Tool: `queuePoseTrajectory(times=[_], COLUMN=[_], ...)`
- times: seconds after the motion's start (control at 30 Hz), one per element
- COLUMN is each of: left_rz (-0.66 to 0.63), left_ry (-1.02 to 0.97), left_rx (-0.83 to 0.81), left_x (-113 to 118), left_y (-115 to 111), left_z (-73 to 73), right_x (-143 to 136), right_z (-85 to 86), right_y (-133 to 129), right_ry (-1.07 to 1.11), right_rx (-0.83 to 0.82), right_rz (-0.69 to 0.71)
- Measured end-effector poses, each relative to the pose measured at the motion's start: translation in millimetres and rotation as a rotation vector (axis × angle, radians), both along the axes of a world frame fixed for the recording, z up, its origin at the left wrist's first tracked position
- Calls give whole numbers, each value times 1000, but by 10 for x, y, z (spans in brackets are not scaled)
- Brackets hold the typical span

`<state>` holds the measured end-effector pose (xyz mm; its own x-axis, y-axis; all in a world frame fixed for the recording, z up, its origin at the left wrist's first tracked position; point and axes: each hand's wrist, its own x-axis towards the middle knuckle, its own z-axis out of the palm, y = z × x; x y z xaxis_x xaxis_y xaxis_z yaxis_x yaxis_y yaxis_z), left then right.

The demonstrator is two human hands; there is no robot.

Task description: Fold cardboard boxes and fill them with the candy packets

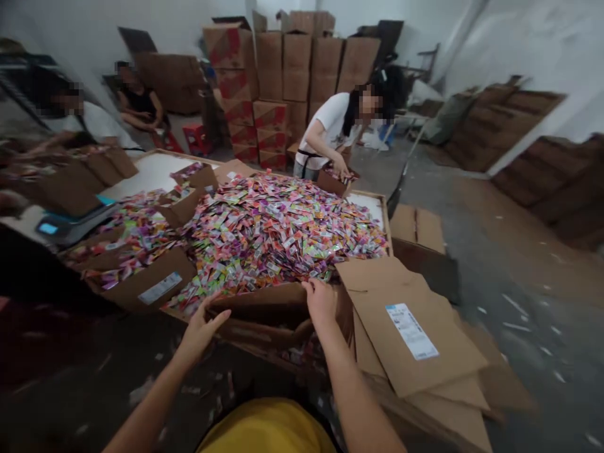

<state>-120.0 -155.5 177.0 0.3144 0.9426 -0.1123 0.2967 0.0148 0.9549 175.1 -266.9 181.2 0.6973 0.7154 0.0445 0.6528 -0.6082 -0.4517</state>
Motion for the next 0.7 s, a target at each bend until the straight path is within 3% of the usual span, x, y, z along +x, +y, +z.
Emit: queuePoseTrajectory(times=[0.07, 0.17, 0.23, 0.27, 0.37, 0.43, 0.5, 0.6, 0.7], left_rz=[-30, -31, -78, -131, -243, -235, -352, -750, -943], left_ry=[-30, -79, -109, -121, -127, -109, -74, 9, 6], left_rx=[-39, -37, 24, 60, 131, 169, 192, 155, 180], left_x=[-69, -75, -1, 45, 111, 44, -88, -232, -159], left_y=[-17, -60, -106, -122, -73, 56, 217, 388, 407], left_z=[13, -30, -65, -80, -135, -187, -232, -246, -208], right_x=[-127, -301, -414, -470, -592, -617, -618, -637, -655], right_z=[-86, -230, -271, -267, -219, -243, -359, -628, -818], right_y=[-64, -148, -134, -106, -32, -57, -134, -224, -213], right_ry=[35, 365, 550, 641, 985, 1045, 936, 854, 840], right_rx=[288, 859, 1040, 1066, 1091, 1067, 872, 476, 358], right_rz=[-302, -691, -753, -692, -278, -102, -120, -163, -172])
